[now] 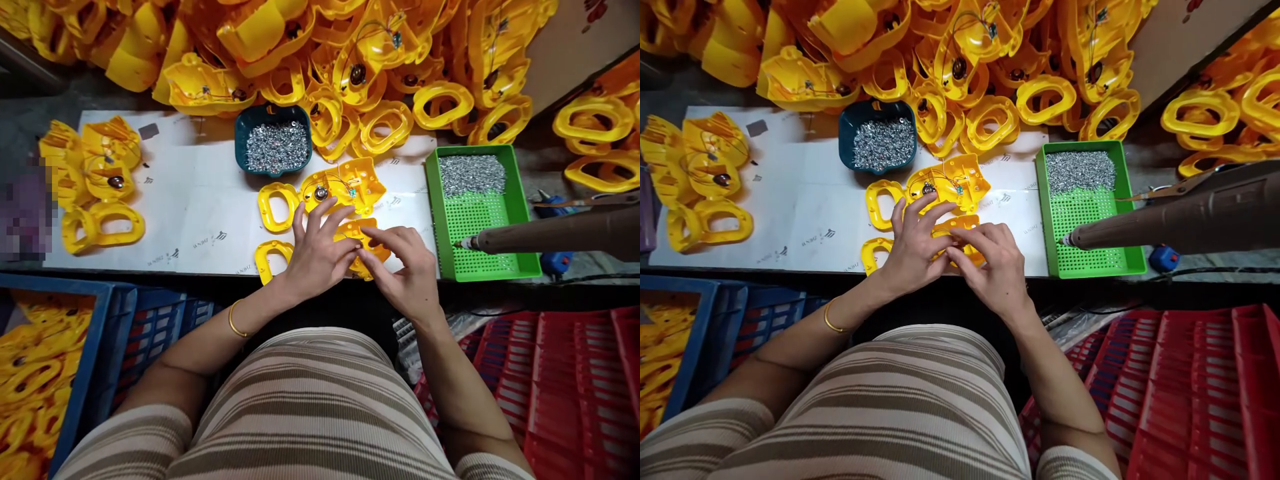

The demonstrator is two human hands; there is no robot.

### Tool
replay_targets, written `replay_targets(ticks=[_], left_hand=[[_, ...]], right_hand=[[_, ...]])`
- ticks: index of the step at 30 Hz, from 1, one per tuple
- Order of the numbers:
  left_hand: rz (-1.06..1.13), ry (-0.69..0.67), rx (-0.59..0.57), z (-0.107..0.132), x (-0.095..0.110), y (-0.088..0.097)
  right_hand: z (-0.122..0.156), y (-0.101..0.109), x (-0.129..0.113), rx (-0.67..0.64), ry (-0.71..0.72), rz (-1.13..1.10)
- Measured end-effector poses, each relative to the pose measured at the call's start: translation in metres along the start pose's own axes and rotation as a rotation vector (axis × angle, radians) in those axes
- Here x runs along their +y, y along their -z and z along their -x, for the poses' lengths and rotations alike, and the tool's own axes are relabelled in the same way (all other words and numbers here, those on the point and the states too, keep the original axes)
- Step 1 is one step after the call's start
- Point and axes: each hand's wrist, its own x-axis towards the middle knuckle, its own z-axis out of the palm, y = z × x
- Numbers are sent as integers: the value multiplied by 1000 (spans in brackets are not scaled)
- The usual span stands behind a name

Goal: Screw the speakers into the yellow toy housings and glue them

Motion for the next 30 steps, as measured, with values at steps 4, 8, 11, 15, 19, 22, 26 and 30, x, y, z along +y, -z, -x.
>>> replay_targets(ticks=[4,8,11,15,19,22,26,30], left_hand=[[32,-23,-42,-3,-1,2],[121,4,-75,-2,-4,2],[160,22,-99,0,-3,1],[181,79,-77,-3,3,-3],[191,120,-60,-7,9,-6],[195,113,-47,-8,9,-5],[177,101,-16,-7,7,-4],[173,93,-13,-7,9,-7]], right_hand=[[0,-1,9,-9,-77,-70],[4,1,23,-7,-280,-199],[7,1,26,-28,-328,-216],[11,-1,23,1,-300,-182],[11,-4,20,6,-286,-162],[12,-5,21,19,-298,-182],[13,-6,23,34,-308,-196],[14,-6,25,31,-288,-186]])
